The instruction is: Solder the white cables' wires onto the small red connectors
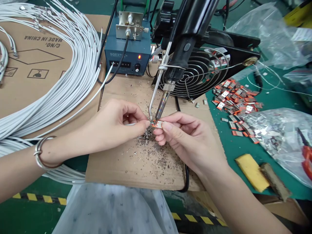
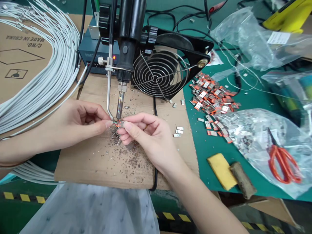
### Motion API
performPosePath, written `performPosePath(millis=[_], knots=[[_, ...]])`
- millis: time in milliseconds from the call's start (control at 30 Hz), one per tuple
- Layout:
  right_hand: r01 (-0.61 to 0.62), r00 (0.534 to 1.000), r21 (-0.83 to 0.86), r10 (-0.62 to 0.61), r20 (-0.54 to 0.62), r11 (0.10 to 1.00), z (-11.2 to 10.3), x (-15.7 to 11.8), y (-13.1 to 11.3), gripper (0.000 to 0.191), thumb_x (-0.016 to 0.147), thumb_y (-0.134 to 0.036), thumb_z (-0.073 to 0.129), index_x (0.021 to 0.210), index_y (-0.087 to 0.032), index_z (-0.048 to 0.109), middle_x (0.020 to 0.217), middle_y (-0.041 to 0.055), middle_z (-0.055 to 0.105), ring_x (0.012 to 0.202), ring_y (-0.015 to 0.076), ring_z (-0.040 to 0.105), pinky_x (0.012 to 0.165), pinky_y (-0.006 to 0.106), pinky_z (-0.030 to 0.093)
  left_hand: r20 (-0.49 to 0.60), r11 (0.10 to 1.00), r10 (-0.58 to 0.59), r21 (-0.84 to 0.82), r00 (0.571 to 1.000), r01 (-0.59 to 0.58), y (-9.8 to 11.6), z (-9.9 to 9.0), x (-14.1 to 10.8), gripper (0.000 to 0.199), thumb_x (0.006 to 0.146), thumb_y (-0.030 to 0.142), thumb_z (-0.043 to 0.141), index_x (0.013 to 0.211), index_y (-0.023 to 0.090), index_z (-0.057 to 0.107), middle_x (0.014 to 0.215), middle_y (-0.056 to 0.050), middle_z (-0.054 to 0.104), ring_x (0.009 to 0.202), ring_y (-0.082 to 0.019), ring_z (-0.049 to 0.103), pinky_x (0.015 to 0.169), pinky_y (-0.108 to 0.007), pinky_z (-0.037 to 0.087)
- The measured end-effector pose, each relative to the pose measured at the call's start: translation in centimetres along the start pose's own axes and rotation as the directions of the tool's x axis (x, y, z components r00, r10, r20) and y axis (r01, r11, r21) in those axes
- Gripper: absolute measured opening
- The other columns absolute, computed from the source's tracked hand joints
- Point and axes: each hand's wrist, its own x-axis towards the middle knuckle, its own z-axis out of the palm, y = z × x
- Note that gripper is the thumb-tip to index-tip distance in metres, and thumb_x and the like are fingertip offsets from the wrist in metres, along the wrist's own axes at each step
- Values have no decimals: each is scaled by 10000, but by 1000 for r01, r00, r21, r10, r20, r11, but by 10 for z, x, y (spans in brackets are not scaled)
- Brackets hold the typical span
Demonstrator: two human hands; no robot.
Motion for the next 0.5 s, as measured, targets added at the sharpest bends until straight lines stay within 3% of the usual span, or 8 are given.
performPosePath(millis=[267, 500], knots=[[29, 999, 8, -29, 27, 1000, -1, 0, 0, 41, 758, -209, 704, 786, -187, 683, 692, 17, 696, 578, 94, 645, 536, 141, 551, 5, 1000, 18, -23, 1000, -18, -2, 2, 1, 113, 748, 193, 563, 696, 169, 661, 636, 43, 646, 556, -55, 526, 478, -141, 386], [3, 1000, -11, -3, -19, 1000, 0, 0, 2, 66, 739, -213, 720, 773, -180, 675, 675, 16, 688, 590, 101, 645, 534, 150, 554, -1, 1000, -13, 24, 1000, 13, -1, 2, -2, 121, 749, 204, 563, 698, 163, 665, 618, 39, 642, 534, -58, 504, 463, -151, 368]])
